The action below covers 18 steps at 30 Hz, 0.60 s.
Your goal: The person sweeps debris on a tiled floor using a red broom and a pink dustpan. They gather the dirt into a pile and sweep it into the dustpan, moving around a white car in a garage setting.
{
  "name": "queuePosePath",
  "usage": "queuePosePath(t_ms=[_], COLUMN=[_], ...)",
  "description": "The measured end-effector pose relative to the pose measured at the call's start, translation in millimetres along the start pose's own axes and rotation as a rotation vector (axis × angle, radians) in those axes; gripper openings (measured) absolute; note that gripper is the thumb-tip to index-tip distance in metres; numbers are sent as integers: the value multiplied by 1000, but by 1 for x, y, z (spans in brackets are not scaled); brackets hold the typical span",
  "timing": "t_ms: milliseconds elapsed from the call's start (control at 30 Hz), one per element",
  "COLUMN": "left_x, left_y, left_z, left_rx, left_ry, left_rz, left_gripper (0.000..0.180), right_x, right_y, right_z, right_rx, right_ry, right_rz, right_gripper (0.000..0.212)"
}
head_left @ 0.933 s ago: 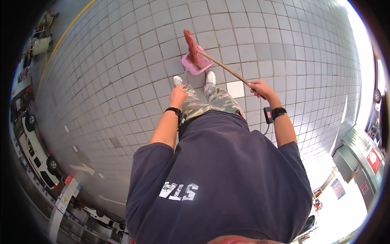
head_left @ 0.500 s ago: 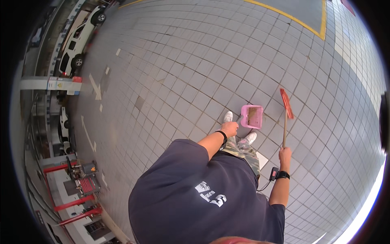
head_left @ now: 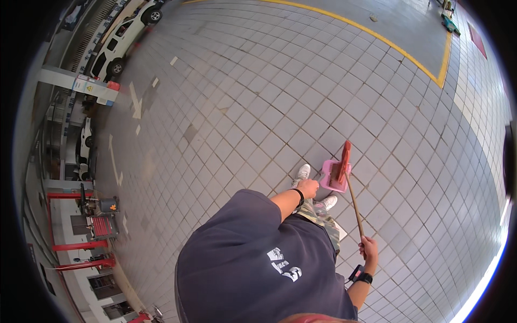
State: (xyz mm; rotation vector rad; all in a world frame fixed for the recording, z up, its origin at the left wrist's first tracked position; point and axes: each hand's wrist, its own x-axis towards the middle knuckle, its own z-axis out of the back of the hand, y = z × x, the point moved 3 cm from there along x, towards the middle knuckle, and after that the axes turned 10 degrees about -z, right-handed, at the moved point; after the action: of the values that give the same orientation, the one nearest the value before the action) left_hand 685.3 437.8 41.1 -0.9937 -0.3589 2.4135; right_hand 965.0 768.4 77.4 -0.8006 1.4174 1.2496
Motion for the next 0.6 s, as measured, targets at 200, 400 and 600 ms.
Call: queuePosePath(t_ms=[200, 400, 600], left_x=[1, -1, -4], left_y=[-11, -9, -5], left_z=[14, 12, 2], left_rx=[-3, -7, -33], left_ry=[63, 78, 59], left_rz=[-9, -3, 21], left_gripper=[27, 29, 30], right_x=[-3, 76, 61], right_y=[8, 7, 28], right_z=[-18, -23, -27], right_rx=[-94, -729, -322], right_ry=[-214, -806, -234], right_rz=[137, 712, 112], right_gripper=[32, 33, 29])
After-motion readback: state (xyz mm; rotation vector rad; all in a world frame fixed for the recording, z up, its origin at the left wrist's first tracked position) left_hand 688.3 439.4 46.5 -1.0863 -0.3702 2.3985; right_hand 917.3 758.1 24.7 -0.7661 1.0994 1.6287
